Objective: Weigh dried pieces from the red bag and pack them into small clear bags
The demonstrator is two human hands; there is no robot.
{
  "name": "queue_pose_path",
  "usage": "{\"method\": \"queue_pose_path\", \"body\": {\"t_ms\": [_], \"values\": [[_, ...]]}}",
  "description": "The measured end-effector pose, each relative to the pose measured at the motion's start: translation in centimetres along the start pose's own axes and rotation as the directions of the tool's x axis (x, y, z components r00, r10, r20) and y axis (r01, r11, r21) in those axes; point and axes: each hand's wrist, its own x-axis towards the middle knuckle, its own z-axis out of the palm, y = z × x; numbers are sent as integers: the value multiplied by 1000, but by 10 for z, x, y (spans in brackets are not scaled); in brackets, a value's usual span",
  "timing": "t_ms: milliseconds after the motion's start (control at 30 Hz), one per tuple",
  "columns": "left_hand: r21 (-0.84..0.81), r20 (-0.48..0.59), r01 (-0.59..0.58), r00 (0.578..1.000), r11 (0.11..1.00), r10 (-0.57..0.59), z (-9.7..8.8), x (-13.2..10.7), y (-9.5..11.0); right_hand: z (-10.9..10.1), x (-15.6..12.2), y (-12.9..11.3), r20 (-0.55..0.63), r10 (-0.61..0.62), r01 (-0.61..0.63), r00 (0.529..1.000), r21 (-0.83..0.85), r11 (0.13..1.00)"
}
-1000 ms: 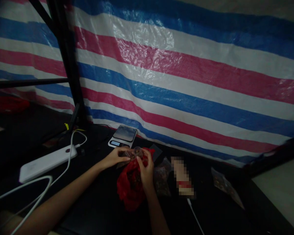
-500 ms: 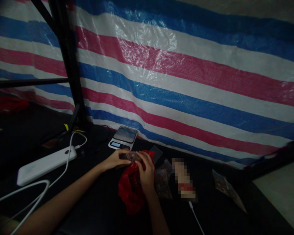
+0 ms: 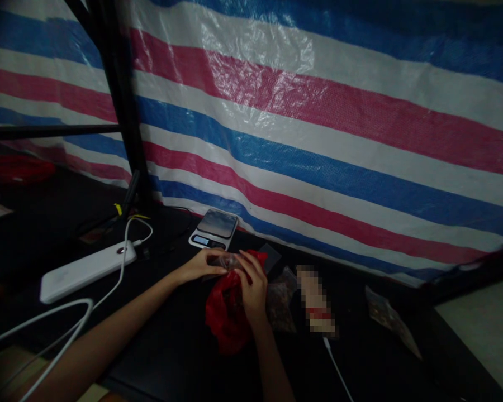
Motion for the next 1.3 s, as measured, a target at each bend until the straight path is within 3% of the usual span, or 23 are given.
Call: {"method": "queue_pose_path", "body": {"t_ms": [733, 1000, 1300], "values": [[2, 9, -21, 1000, 1000, 21, 2, 0, -3, -2, -1, 1, 20, -4, 5, 1000, -35, 999], [-43, 23, 5, 1000, 999, -4, 3, -1, -2, -4, -2, 5, 88, -53, 68, 995, -174, 982], [-8, 4, 4, 1000, 1000, -4, 3, 0, -5, -4, -2, 2, 38, -37, 42, 999, -141, 989]]}}
